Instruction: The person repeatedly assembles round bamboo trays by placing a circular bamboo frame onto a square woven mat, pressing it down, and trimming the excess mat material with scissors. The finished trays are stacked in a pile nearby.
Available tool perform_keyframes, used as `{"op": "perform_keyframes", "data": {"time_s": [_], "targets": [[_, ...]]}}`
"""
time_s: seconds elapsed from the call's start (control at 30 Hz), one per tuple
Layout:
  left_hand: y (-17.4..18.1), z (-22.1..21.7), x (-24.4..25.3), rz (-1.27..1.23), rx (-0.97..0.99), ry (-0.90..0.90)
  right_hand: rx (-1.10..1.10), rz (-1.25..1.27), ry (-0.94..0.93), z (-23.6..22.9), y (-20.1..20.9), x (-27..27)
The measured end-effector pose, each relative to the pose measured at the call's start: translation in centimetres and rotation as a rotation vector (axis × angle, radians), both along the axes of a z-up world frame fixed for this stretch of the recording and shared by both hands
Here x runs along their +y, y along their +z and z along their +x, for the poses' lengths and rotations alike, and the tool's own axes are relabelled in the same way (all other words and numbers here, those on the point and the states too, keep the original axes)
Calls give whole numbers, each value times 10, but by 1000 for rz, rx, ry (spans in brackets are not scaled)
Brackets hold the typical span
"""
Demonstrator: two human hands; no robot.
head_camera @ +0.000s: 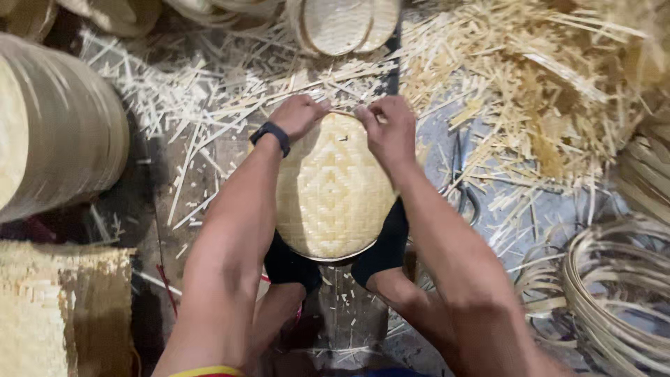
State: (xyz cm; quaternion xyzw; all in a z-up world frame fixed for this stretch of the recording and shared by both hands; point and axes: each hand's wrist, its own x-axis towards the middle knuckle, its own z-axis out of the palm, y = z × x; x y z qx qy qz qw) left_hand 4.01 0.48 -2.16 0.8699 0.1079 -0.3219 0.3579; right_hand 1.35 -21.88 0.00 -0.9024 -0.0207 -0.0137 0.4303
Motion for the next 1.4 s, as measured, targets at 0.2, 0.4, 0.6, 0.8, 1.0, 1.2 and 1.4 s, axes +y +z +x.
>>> {"op": "perform_keyframes", "data": {"time_s": [0.2, 0.4, 0.6, 0.8, 1.0, 1.2, 1.4], "targets": [[11, -6, -3, -39, -25, 118, 616, -218, -161, -32, 5, 2], [12, 1, -6, -3, 79, 136, 612, -194, -130, -21, -47, -15], [-1, -6, 3, -51, 26, 140, 222, -189, -286, -22, -15, 7], [-15, -33, 3, -241, -674, 687, 369, -23, 271, 27, -16, 124], [-5, -143, 16, 379, -459, 755, 192, -469, 793, 19, -5, 147], [-7, -135, 27, 193, 14, 654, 413, -777, 978, 30, 16, 164], [-13, -129, 32, 147, 23, 701, 426, -812, 1002, 31, -1, 167]]}}
